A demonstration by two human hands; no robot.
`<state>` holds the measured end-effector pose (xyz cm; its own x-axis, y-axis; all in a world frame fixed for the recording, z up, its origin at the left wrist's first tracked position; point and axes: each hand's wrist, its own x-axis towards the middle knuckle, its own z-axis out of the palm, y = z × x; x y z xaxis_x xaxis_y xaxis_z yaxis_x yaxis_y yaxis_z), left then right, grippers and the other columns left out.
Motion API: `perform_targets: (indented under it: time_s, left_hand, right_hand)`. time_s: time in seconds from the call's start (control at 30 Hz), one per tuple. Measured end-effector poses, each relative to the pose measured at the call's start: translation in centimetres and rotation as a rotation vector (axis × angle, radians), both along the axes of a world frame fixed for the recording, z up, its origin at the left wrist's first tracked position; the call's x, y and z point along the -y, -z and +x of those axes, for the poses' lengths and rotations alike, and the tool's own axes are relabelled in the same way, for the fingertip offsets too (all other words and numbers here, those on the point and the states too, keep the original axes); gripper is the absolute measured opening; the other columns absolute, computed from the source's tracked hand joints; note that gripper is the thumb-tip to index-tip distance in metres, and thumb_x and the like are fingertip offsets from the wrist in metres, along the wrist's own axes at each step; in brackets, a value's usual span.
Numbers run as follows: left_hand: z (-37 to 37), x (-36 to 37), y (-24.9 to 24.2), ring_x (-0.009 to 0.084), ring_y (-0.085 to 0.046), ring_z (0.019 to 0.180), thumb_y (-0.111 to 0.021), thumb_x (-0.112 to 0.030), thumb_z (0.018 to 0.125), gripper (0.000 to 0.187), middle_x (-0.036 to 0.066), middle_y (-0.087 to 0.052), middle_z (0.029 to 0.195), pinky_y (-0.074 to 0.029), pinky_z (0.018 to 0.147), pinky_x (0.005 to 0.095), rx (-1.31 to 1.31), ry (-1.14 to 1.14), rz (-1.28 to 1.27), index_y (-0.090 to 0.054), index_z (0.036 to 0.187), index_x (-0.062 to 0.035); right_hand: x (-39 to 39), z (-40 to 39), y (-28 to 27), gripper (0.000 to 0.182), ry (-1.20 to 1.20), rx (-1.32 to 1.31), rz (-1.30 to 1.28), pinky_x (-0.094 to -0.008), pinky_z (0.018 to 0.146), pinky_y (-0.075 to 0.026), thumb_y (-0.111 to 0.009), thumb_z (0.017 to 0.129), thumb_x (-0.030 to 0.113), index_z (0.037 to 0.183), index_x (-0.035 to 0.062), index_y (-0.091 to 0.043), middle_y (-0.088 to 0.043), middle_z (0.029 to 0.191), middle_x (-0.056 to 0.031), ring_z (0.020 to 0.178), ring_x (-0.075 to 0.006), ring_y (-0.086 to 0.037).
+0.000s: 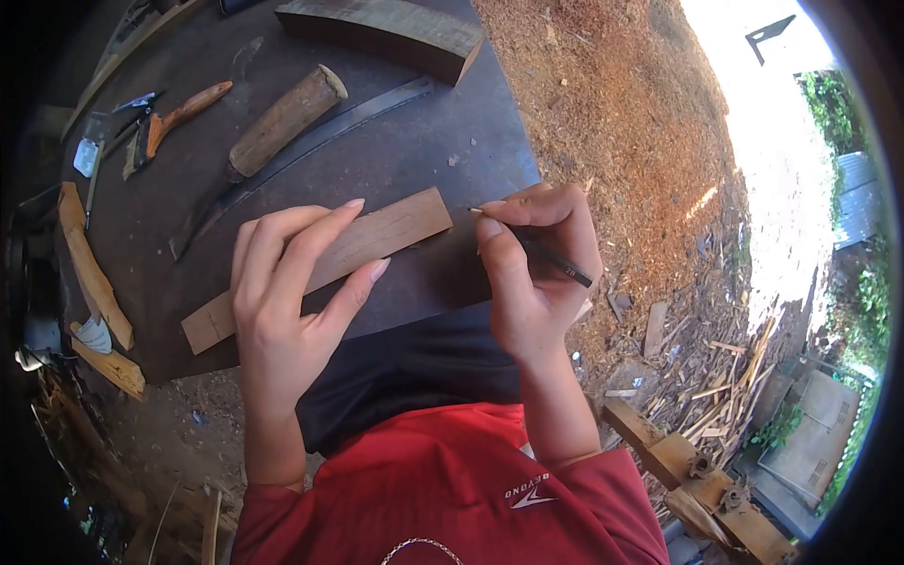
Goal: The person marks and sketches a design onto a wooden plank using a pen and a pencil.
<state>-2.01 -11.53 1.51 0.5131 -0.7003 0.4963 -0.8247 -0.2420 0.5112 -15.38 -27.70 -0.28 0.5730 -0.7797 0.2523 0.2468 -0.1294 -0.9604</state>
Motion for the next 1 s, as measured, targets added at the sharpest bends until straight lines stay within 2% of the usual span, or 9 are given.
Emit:
perform_targets:
  time_s: [0.13, 0.17, 0.23, 0.3, 0.43, 0.57, 0.67, 0.87, 1.0]
  left_hand:
    - [-1.2, -1.1, -2.7, 0.0199, -0.061, 0.084, -0.090, -0.022, 0.077, 0.037, 0.000, -0.065, 0.093, -0.050, 0.073, 0.0359, -0.051, 0.172, -0.155, -0.079, 0.111, -0.0110]
    - [-2.0, -1.4, -3.6, 0.0128, -0.060, 0.082, -0.090, -0.031, 0.080, 0.030, -0.006, -0.066, 0.091, -0.049, 0.070, 0.0311, -0.110, 0.264, -0.207, -0.080, 0.105, -0.0172]
    - [-3.7, -2.3, -6.6, 0.0068, -0.060, 0.082, -0.087, -0.036, 0.084, 0.024, -0.011, -0.067, 0.089, -0.048, 0.072, 0.0257, -0.208, 0.500, -0.190, -0.080, 0.102, -0.0218]
    - [-7.0, -2.0, -10.8, 0.0062, -0.061, 0.083, -0.078, -0.026, 0.086, 0.016, -0.011, -0.066, 0.085, -0.047, 0.076, 0.0233, -0.258, 0.439, -0.036, -0.080, 0.101, -0.0194]
    - [-11.4, -0.1, -8.8, 0.0133, -0.064, 0.088, -0.076, -0.016, 0.069, 0.030, 0.000, -0.065, 0.090, -0.056, 0.080, 0.0308, -0.170, 0.363, -0.331, -0.077, 0.098, -0.0105]
    - [-11.4, 1.7, -6.9, 0.0123, -0.065, 0.090, -0.070, -0.018, 0.072, 0.019, 0.001, -0.066, 0.090, -0.054, 0.079, 0.0294, 0.111, 0.536, -0.364, -0.074, 0.086, -0.0057]
    - [-11.2, 0.9, -9.6, 0.0161, -0.063, 0.089, -0.067, -0.017, 0.078, 0.018, 0.002, -0.065, 0.092, -0.052, 0.080, 0.0313, -0.245, 0.758, -0.203, -0.071, 0.093, -0.0065]
    - [-11.2, 4.1, -5.7, 0.0174, -0.060, 0.078, -0.068, -0.021, 0.083, 0.019, 0.003, -0.064, 0.075, -0.046, 0.074, 0.0336, 0.059, 0.731, -0.107, -0.073, 0.073, -0.0058]
    - [-10.3, 3.0, -2.7, 0.0173, -0.062, 0.079, -0.070, -0.019, 0.080, 0.014, 0.002, -0.062, 0.079, -0.049, 0.076, 0.0326, -0.063, 0.609, -0.126, -0.071, 0.082, -0.0056]
  right_hand:
    - [0.0, -0.1, -0.1, 0.009, 0.019, -0.003, -0.003, -0.0219, 0.069, -0.045, -0.067, 0.095, -0.004, 0.099, -0.0009, -0.059, -0.063, 0.093, -0.0059, 0.078, -0.0071, -0.057]
    - [0.1, -0.3, 0.0, 0.010, 0.025, -0.014, -0.002, -0.0218, 0.069, -0.045, -0.067, 0.095, -0.004, 0.099, -0.0008, -0.059, -0.063, 0.093, -0.0054, 0.078, -0.0068, -0.057]
    - [-0.1, -0.4, 0.1, 0.010, 0.024, -0.027, -0.007, -0.0215, 0.069, -0.045, -0.068, 0.095, -0.003, 0.100, -0.0006, -0.060, -0.064, 0.094, -0.0045, 0.078, -0.0061, -0.057]
    - [0.3, -0.4, 0.1, 0.009, -0.013, -0.016, -0.018, -0.0207, 0.069, -0.045, -0.069, 0.096, -0.002, 0.102, -0.0002, -0.062, -0.066, 0.094, -0.0030, 0.078, -0.0043, -0.058]
    - [0.3, -0.3, -0.1, 0.011, -0.025, -0.076, -0.014, -0.0198, 0.071, -0.046, -0.070, 0.097, 0.000, 0.106, -0.0002, -0.064, -0.069, 0.092, -0.0021, 0.080, -0.0038, -0.060]
    - [0.4, 0.2, -0.9, 0.010, -0.049, -0.151, -0.015, -0.0207, 0.076, -0.049, -0.073, 0.095, 0.001, 0.103, -0.0005, -0.067, -0.070, 0.091, -0.0017, 0.082, -0.0047, -0.063]
    - [0.5, 0.0, -1.1, 0.007, -0.147, -0.253, -0.061, -0.0219, 0.078, -0.050, -0.073, 0.093, 0.002, 0.098, -0.0009, -0.070, -0.071, 0.091, -0.0014, 0.085, -0.0051, -0.064]
    - [0.6, 1.2, -0.9, 0.003, -0.228, -0.315, -0.118, -0.0219, 0.077, -0.049, -0.071, 0.092, 0.001, 0.093, -0.0009, -0.069, -0.072, 0.088, -0.0040, 0.081, -0.0069, -0.065]
    - [0.1, 1.2, -1.5, 0.006, -0.219, -0.391, -0.110, -0.0244, 0.079, -0.050, -0.070, 0.092, 0.003, 0.094, -0.0019, -0.067, -0.071, 0.091, -0.0031, 0.087, -0.0069, -0.063]
